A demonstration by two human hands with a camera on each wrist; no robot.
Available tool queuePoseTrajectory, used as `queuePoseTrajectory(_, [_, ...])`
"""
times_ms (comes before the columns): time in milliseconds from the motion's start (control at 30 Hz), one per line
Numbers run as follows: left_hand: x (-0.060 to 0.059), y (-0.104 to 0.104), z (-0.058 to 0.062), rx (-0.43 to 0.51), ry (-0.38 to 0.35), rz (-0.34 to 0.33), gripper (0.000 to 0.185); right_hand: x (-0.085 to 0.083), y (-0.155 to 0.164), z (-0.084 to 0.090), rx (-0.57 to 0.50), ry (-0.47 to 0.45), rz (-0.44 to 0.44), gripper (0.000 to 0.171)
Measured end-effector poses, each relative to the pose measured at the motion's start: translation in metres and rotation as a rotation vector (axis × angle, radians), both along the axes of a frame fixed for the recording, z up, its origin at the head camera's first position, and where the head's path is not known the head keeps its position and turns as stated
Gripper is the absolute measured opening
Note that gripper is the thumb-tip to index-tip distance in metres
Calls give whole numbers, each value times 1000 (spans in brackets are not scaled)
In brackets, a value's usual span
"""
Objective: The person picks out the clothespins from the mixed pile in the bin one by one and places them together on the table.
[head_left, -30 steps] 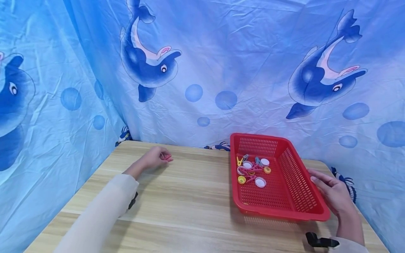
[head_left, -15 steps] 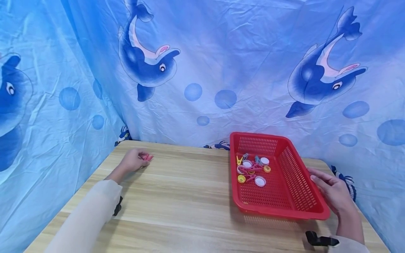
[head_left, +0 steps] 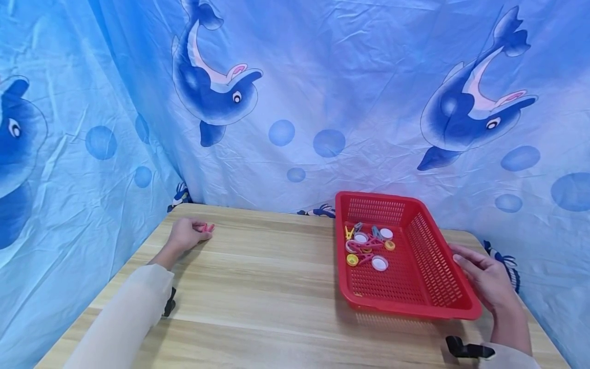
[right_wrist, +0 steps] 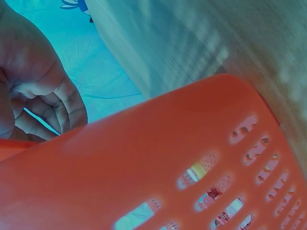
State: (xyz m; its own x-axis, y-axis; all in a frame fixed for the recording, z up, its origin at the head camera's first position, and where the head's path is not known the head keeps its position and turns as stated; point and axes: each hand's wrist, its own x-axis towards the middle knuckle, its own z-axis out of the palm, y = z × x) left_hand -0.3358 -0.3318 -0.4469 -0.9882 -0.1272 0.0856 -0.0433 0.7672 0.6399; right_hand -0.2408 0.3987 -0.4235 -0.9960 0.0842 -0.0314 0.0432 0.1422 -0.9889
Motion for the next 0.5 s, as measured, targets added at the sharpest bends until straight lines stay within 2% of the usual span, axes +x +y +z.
queuePoseTrajectory(500, [4, -1, 1, -3, -21, 18, 42, 0, 0, 0, 3, -15, -5, 59])
